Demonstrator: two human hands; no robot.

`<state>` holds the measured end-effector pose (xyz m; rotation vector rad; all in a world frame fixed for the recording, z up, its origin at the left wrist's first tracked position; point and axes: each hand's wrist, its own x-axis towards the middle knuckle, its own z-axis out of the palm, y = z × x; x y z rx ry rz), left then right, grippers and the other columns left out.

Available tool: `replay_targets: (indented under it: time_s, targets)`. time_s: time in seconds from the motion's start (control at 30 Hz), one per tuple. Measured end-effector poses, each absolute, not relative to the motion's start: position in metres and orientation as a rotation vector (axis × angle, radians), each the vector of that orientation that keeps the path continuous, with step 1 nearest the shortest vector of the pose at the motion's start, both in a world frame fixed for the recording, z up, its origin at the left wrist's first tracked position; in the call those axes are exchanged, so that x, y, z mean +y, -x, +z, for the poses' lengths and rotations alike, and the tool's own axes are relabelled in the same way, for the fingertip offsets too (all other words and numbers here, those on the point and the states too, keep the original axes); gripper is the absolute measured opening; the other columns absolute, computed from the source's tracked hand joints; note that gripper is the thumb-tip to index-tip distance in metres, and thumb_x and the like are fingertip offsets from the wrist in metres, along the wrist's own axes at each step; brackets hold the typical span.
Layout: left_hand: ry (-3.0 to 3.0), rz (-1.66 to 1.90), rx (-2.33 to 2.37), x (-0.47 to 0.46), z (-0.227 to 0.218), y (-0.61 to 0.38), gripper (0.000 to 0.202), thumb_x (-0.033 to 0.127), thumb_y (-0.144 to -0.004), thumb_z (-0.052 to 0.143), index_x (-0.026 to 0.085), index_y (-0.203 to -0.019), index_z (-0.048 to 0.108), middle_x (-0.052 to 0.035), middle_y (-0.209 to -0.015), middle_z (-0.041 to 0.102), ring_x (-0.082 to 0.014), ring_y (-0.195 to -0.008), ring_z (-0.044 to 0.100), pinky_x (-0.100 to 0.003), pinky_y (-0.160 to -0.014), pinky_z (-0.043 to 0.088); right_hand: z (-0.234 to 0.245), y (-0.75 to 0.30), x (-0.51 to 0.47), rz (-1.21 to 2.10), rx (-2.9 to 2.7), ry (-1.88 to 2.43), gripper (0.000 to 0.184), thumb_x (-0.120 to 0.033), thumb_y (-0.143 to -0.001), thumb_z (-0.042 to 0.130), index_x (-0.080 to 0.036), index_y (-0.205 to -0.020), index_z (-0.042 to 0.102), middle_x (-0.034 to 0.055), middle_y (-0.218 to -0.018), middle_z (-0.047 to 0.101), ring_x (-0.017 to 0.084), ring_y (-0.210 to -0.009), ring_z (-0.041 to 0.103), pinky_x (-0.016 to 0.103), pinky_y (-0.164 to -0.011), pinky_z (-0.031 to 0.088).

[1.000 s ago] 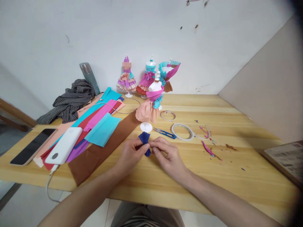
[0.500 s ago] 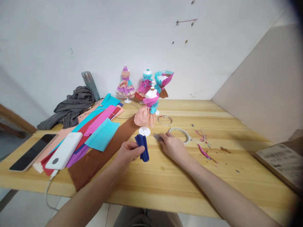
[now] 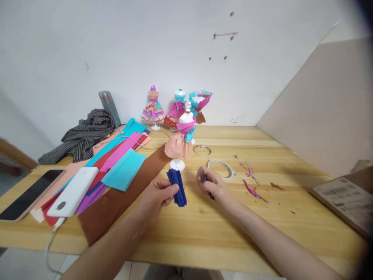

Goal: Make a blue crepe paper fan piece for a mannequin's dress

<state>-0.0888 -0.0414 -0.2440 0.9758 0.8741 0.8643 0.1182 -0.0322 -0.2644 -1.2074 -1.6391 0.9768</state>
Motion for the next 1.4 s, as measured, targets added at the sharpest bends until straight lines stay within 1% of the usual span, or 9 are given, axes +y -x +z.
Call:
replay_targets:
  time_s: [0.13, 0.4, 0.7, 0.83, 0.9, 1.03, 1.17, 1.3, 1.4]
  targets:
    - [-1.022, 0.815, 0.891, -0.043, -0.244, 0.087, 0.049, 0.056, -0.055, 0.081, 0.012, -0.053, 0.059, 0.0057, -0.04, 0.039, -0.0036, -0.041, 0.025, -0.024, -0.046, 0.011, -0.256, -0.103, -0.046, 1.229, -1.381, 1.03, 0.02, -0.033, -0.072, 0.066, -0.02, -0.075, 0.051, -0.0086, -0.052, 0.037, 0.007, -0.043, 0.027, 0.023, -0.043, 0.023]
    - [-1.157, 0.748, 0.92, -0.045, -0.24, 0.083, 0.048, 0.058, -0.06, 0.077, 0.012, -0.052, 0.064, 0.0073, -0.04, 0.032, -0.0042, -0.042, 0.022, -0.025, -0.046, 0.012, -0.255, -0.093, -0.049, 1.352, -1.375, 1.008, 0.042, -0.054, -0.065, 0.077, -0.019, -0.067, 0.053, -0.005, -0.057, 0.045, 0.009, -0.052, 0.036, 0.024, -0.051, 0.028]
    - [-1.171, 0.809, 0.909, -0.045, -0.243, 0.076, 0.031, 0.042, -0.062, 0.079, 0.012, -0.065, 0.074, -0.0029, -0.059, 0.066, -0.0118, -0.056, 0.052, -0.026, -0.059, 0.043, -0.258, -0.094, -0.053, 1.408, -1.304, 1.023, 0.041, -0.052, -0.065, 0.078, -0.017, -0.065, 0.058, -0.0041, -0.054, 0.051, 0.007, -0.047, 0.038, 0.024, -0.048, 0.03]
    - [-1.159, 0.869, 0.944, -0.046, -0.248, 0.074, 0.025, 0.035, -0.06, 0.081, 0.013, -0.07, 0.076, -0.0033, -0.063, 0.07, -0.0135, -0.059, 0.057, -0.028, -0.063, 0.048, -0.258, -0.092, -0.056, 1.451, -1.237, 1.034, 0.037, -0.049, -0.067, 0.077, -0.017, -0.067, 0.06, -0.008, -0.045, 0.043, 0.005, -0.039, 0.03, 0.023, -0.041, 0.022]
    - [-1.154, 0.888, 0.951, -0.045, -0.248, 0.074, 0.023, 0.034, -0.06, 0.081, 0.013, -0.069, 0.076, -0.0037, -0.065, 0.071, -0.0134, -0.059, 0.058, -0.027, -0.063, 0.048, -0.257, -0.093, -0.058, 1.514, -1.226, 1.035, 0.037, -0.05, -0.07, 0.076, -0.015, -0.075, 0.063, -0.0073, -0.048, 0.046, 0.004, -0.037, 0.028, 0.023, -0.04, 0.019]
    - [-1.11, 0.836, 0.93, -0.045, -0.244, 0.077, 0.028, 0.038, -0.06, 0.082, 0.012, -0.068, 0.075, -0.0046, -0.063, 0.07, -0.0133, -0.056, 0.057, -0.027, -0.058, 0.047, -0.253, -0.097, -0.06, 1.496, -1.281, 1.002, 0.041, -0.056, -0.079, 0.065, -0.015, -0.083, 0.062, -0.0012, -0.066, 0.057, 0.005, -0.04, 0.035, 0.023, -0.041, 0.025]
    - [-1.055, 0.799, 0.918, -0.045, -0.243, 0.081, 0.033, 0.043, -0.061, 0.082, 0.012, -0.065, 0.074, 0.0001, -0.049, 0.059, -0.0061, -0.043, 0.04, -0.023, -0.047, 0.035, -0.249, -0.107, -0.059, 1.261, -1.465, 1.13, 0.041, -0.057, -0.092, 0.043, -0.019, -0.09, 0.057, -0.0035, -0.061, 0.05, 0.011, -0.049, 0.044, 0.026, -0.05, 0.035]
    - [-1.002, 0.775, 0.92, -0.046, -0.243, 0.084, 0.041, 0.05, -0.059, 0.082, 0.011, -0.06, 0.07, 0.0067, -0.038, 0.038, -0.0026, -0.04, 0.021, -0.023, -0.044, 0.017, -0.242, -0.115, -0.059, 1.041, -1.694, 1.294, 0.03, -0.047, -0.086, 0.056, -0.02, -0.098, 0.054, -0.0045, -0.065, 0.045, 0.014, -0.059, 0.042, 0.027, -0.057, 0.036]
    - [-0.956, 0.755, 0.901, -0.046, -0.242, 0.085, 0.044, 0.051, -0.055, 0.084, 0.01, -0.065, 0.072, 0.0046, -0.042, 0.044, -0.0032, -0.041, 0.025, -0.023, -0.046, 0.014, -0.238, -0.117, -0.058, 1.104, -1.727, 1.211, 0.029, -0.045, -0.086, 0.055, -0.019, -0.098, 0.057, 0.0004, -0.079, 0.051, 0.017, -0.074, 0.049, 0.031, -0.069, 0.041]
